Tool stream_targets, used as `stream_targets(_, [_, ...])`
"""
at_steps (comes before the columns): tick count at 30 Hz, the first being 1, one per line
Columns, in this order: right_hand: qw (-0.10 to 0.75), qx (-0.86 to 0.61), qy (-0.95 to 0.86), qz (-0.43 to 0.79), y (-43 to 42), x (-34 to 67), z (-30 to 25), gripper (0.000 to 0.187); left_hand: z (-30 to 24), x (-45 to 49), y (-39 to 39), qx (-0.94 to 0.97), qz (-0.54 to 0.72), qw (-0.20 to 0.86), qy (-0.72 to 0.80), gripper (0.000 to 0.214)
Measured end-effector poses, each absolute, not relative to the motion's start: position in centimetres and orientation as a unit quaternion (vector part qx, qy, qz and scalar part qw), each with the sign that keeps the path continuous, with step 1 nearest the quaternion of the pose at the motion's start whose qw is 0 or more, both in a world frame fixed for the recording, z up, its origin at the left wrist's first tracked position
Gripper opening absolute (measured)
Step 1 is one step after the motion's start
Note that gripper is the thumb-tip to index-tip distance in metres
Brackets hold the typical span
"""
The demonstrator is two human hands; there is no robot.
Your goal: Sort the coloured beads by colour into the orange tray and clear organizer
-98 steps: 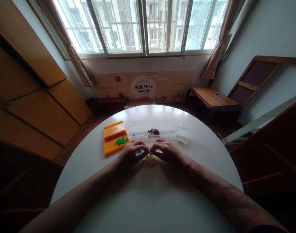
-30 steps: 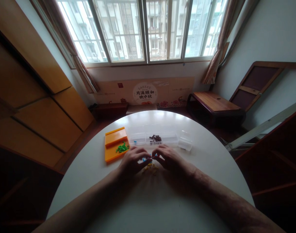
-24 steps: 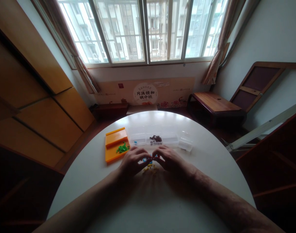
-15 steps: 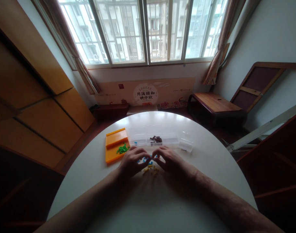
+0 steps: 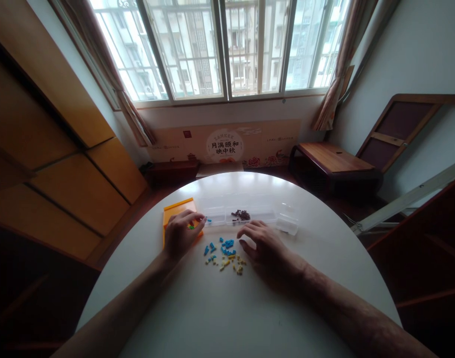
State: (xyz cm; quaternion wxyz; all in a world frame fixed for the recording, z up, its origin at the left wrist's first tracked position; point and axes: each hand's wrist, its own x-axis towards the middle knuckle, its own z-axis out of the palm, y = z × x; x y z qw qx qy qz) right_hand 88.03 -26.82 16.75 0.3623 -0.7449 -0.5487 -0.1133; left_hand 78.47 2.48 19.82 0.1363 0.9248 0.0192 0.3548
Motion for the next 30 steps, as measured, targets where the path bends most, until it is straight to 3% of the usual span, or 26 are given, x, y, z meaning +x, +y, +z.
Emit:
stream_targets(15, [0.362,-0.746,-0.551,-0.096,-27.1,88.1,16.8,0.011,19.6,78.3,2.4,0.933,0.320,0.157,0.046,0.012])
stream_targets(25, [0.363,-0.748,-0.547,-0.095,-27.0,88.0,16.8,0.014,19.4,78.3,2.4,0.930,0.348,0.117,0.006,0.014])
stream_targets(30, [0.332,-0.734,-0.585,-0.096,-26.8,87.9,16.8,0.033,19.7,78.0,1.3,0.924,0.354,0.132,-0.065,0.016])
